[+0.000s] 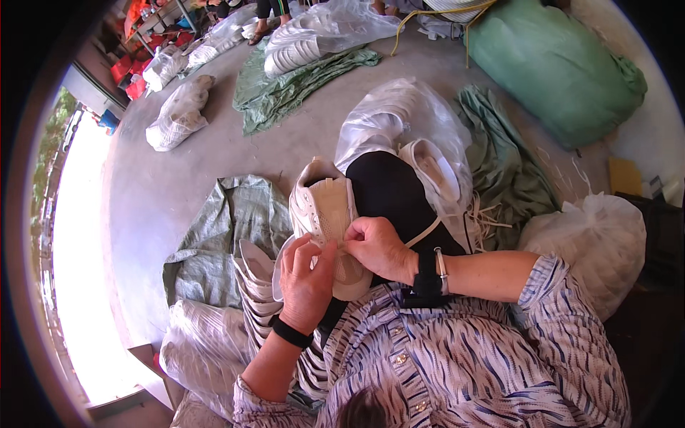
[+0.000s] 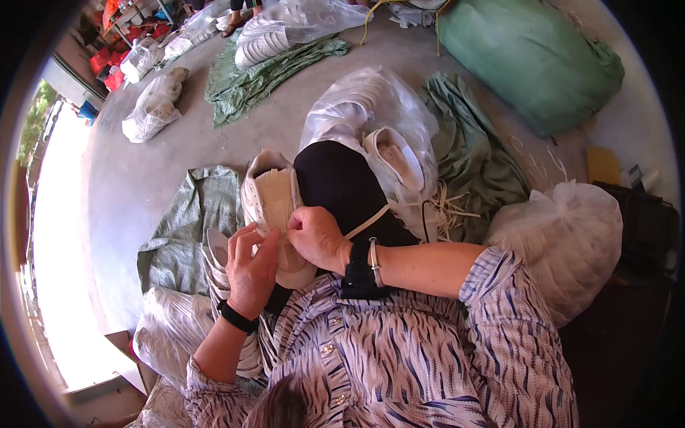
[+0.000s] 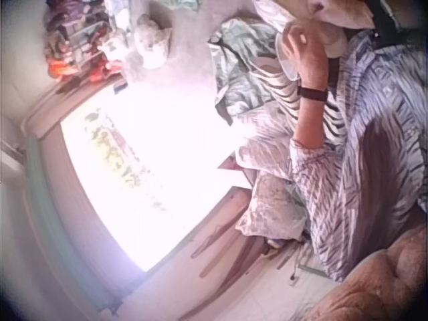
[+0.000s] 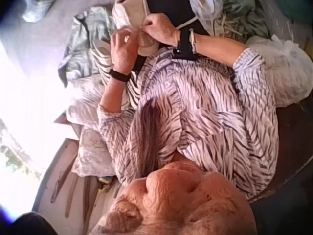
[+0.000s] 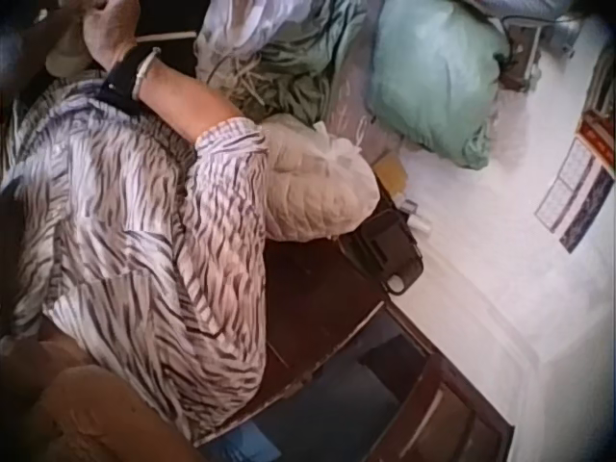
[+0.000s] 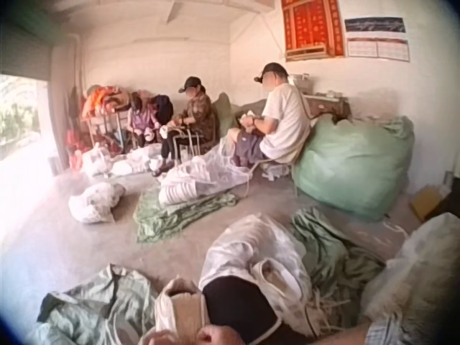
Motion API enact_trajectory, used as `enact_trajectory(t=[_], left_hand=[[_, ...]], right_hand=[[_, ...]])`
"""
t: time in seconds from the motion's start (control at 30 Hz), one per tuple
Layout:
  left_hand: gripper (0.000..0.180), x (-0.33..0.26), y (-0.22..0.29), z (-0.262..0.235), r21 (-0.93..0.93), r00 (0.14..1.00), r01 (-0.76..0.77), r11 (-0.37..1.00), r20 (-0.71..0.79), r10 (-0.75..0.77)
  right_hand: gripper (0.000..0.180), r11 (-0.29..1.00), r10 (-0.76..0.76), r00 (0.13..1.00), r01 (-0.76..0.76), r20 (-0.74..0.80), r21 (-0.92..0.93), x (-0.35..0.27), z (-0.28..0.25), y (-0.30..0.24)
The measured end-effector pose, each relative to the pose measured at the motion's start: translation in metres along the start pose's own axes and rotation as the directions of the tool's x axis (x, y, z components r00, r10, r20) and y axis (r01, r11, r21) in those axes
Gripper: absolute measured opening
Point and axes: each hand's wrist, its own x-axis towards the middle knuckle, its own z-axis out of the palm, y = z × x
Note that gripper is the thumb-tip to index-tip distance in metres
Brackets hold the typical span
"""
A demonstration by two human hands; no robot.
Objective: The recorder is lacing a pair of beige athletic shoes in a factory setting.
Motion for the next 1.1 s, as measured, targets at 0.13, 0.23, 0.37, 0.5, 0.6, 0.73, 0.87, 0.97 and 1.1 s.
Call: enact_trajectory(t=[0.13,0.23,0.37,0.5,0.6,0.73,0.87,0.97,1.1], left_hand=[[0.024,0.015,0.004,-0.008,0.003,0.995,0.011,1.000,0.095,-0.011],[0.009,0.031,0.013,-0.012,0.065,0.988,-0.006,0.998,0.154,-0.004],[0.008,0.030,0.009,-0.006,0.094,0.979,0.022,0.995,0.201,-0.040],[0.006,0.022,0.003,-0.033,-0.089,0.964,0.259,0.962,0.088,-0.251],[0.015,0.002,-0.020,-0.051,-0.784,0.782,0.427,0.450,0.070,-0.619],[0.025,0.024,0.002,-0.041,-0.953,0.762,0.302,0.026,0.224,-0.608],[0.017,0.045,0.005,-0.034,-0.914,0.698,0.319,-0.250,0.405,-0.590],[0.032,0.014,-0.068,-0.078,-0.982,0.542,0.101,-0.161,0.190,-0.818],[0.053,-0.100,-0.196,-0.193,-0.462,0.445,0.641,0.613,-0.427,-0.787]], right_hand=[[0.012,0.927,0.263,0.927,-0.319,0.266,0.197,0.002,-0.025,-0.017],[0.013,0.998,0.069,0.963,-0.066,0.259,-0.021,0.008,-0.029,-0.007],[0.014,0.980,-0.126,0.944,0.167,0.305,-0.111,0.012,-0.032,-0.008],[0.016,0.976,0.150,0.824,-0.036,0.547,-0.213,0.007,-0.086,-0.032],[0.020,0.958,0.282,0.679,-0.161,0.678,-0.238,0.005,-0.128,-0.025],[0.020,0.970,0.173,0.617,-0.243,0.768,-0.023,0.006,-0.128,-0.023],[0.022,0.731,-0.068,0.742,-0.417,0.666,0.540,0.004,-0.133,-0.020],[0.026,0.363,-0.254,0.873,-0.313,0.417,0.878,0.005,-0.187,-0.001],[0.028,-0.024,-0.295,0.954,0.042,-0.048,0.999,-0.009,-0.318,0.032]])
